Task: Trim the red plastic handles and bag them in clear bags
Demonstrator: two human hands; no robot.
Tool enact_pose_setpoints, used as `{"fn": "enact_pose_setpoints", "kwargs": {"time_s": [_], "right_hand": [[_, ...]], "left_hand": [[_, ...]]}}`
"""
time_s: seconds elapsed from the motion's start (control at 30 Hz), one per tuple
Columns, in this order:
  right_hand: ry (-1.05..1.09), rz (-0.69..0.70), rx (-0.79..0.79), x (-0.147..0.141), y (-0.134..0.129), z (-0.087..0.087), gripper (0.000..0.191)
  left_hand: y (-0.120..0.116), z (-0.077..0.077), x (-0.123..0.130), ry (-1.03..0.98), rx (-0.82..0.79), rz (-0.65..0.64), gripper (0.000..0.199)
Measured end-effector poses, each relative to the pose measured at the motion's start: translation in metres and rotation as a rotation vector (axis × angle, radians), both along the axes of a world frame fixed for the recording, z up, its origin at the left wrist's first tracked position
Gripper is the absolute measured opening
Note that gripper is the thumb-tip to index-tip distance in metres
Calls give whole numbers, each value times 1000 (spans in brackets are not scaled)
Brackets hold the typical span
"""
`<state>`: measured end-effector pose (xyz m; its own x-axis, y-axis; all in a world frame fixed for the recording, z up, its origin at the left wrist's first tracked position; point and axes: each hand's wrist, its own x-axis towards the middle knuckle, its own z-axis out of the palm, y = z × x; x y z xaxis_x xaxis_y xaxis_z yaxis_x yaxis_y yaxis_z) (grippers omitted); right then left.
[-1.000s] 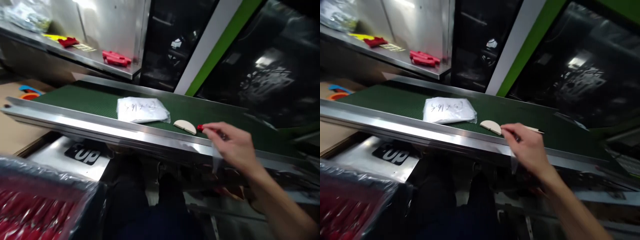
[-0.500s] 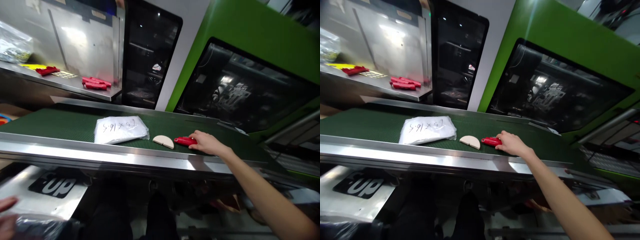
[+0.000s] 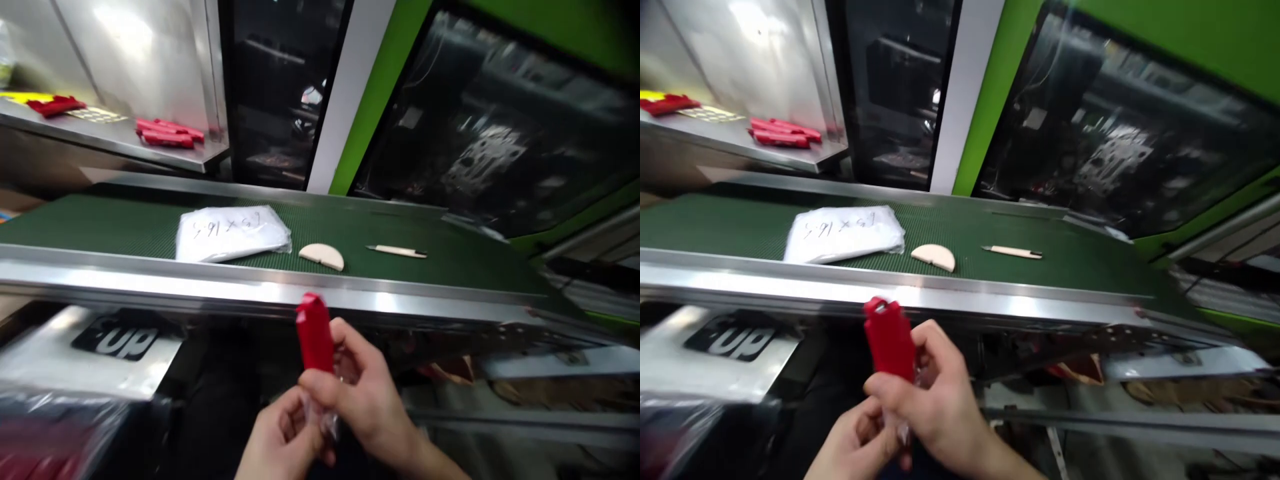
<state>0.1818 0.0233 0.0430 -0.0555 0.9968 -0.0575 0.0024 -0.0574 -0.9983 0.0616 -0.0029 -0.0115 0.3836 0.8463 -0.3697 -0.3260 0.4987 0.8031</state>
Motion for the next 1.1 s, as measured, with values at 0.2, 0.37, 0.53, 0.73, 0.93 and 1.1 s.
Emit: {"fn": "enact_pose_setpoints", "kwargs": {"time_s": [0.2, 0.37, 0.53, 0.73, 0.93, 1.1], "right_hand": [[-271, -90, 79, 36, 1, -9, 26], [-585, 170, 31, 43, -12, -25, 24], [-503, 168, 36, 30, -27, -46, 39], [-168, 185, -84, 10, -25, -52, 22], [-134, 202, -150, -8, -23, -59, 17], [-300, 136, -90, -15, -25, -66, 20]], "left_hand": [[-10, -11, -59, 357, 96, 124, 37], [-15, -14, -76, 421, 198, 262, 29], [-17, -15, -76, 380, 221, 367, 29], [-23, -9, -75, 399, 244, 334, 23], [-33, -14, -69, 617, 335, 347, 23], [-45, -11, -65, 1073, 1074, 757, 54]]}}
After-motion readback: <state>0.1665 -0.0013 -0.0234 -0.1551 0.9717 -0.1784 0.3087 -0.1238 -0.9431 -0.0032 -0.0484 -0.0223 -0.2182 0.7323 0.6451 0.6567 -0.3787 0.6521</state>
